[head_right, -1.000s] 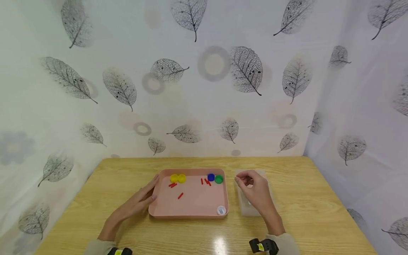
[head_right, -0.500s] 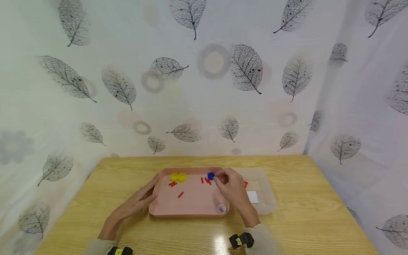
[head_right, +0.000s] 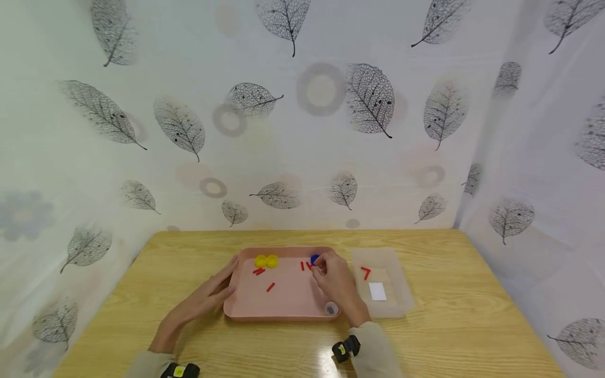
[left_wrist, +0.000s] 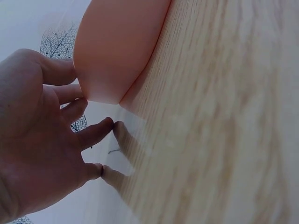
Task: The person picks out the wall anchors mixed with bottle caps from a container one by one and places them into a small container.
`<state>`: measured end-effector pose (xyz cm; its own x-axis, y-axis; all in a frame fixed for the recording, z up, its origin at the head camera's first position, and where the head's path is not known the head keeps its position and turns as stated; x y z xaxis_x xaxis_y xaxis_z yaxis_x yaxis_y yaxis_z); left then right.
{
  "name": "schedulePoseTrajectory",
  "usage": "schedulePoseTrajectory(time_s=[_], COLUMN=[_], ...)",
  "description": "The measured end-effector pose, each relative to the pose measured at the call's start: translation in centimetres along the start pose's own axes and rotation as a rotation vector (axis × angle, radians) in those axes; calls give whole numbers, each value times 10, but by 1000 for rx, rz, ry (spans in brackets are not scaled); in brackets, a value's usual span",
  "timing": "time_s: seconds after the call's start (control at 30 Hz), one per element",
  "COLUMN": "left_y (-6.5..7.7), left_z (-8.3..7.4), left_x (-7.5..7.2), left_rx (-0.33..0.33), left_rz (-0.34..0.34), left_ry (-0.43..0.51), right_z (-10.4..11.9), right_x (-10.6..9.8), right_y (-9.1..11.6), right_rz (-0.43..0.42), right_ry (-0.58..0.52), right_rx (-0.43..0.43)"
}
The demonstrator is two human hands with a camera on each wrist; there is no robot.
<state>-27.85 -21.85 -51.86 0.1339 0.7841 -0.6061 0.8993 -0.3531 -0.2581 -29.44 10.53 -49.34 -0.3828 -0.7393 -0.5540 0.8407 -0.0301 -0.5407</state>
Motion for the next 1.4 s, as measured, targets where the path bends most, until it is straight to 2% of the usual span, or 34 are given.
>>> schedulePoseTrajectory(time_s=[0.1,0.33,0.57,0.87,1.2,1.4], left_y=[0,0,-2,1,3,2], left_z=[0,1,1,0,1,0], left_x=[-1,0,-1,1,3,1], left_rx=[16,32,47,22,-3,6], left_rz=[-5,1,-4,1,5,-5], left_ry=[0,13,2,-13,-15,-13], right_z=[1,0,-1,6,3,3], right_x=[4,17,24,24,24,11], right_y=[-2,-4,-6,0,-1,1], right_rz=[18,72,128,78,93,41], right_ry=[64,187,272,275,251,101], right_rx=[4,-52,-49,-135,-122,-93])
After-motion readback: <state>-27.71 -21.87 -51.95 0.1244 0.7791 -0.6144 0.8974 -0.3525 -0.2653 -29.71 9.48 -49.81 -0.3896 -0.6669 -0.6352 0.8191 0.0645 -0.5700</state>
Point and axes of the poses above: each hand's wrist, its own y-axis away from the middle knuckle, its own x-axis out of the palm, z = x × y, the point moved 5 cm from there along -y, towards the middle knuckle, and after that the axes turned 10 degrees about -z, right-handed, at the moved point
